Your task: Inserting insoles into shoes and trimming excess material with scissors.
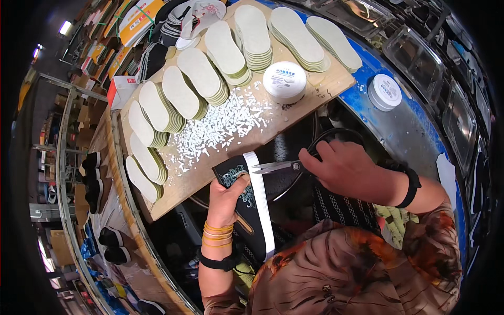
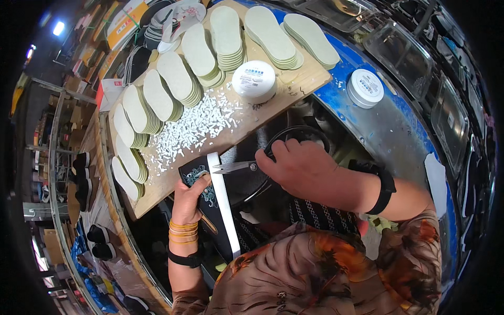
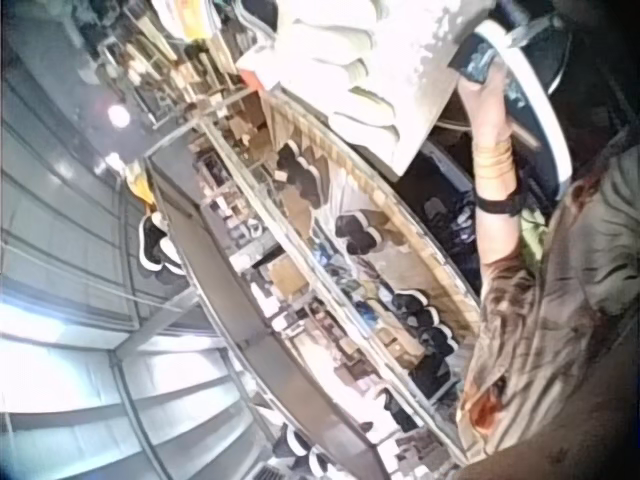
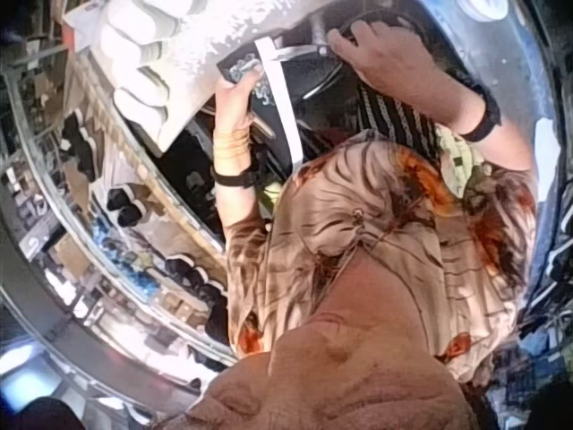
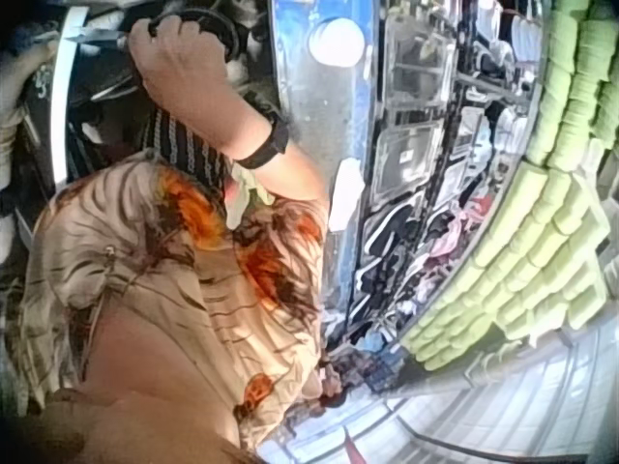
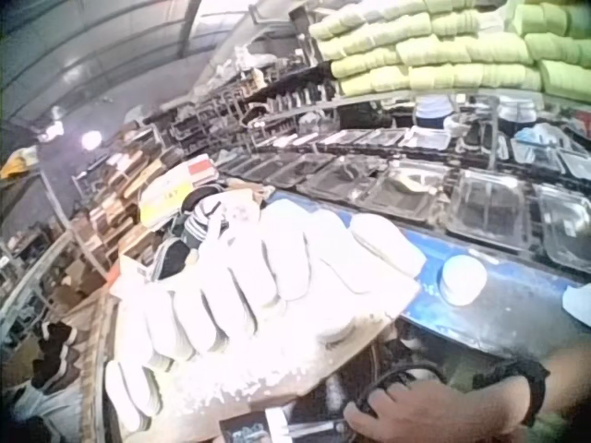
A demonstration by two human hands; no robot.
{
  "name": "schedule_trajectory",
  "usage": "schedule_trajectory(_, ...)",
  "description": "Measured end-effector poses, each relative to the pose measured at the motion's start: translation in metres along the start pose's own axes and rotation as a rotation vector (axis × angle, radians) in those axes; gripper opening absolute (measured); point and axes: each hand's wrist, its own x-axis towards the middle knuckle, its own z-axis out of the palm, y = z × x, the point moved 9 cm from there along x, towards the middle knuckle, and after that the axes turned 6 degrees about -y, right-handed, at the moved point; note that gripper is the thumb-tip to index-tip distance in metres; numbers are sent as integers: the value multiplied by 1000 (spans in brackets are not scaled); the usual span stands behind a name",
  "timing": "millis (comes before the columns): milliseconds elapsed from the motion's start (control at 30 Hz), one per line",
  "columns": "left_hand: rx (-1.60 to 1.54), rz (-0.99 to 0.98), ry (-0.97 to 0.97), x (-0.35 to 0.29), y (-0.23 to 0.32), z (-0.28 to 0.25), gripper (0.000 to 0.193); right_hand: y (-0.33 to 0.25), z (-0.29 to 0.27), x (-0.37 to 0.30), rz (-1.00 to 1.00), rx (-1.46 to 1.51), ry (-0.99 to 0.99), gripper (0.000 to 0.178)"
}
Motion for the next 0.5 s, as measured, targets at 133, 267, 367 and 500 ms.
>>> schedule_trajectory(133, 24, -5, -12, 5, -7, -2, 14, 4, -4, 4, -24, -30, -20, 30)
schedule_trajectory(267, 53, -32, -17, 12, -13, -1, 16, 4, -4, 10, -74, -102, -56, 29)
schedule_trajectory(367, 58, -45, -32, 14, -15, 1, 16, 2, -6, 15, -105, -147, -63, 28)
schedule_trajectory(500, 74, -39, -54, 17, -15, 2, 17, 1, -3, 21, -144, -219, -80, 25)
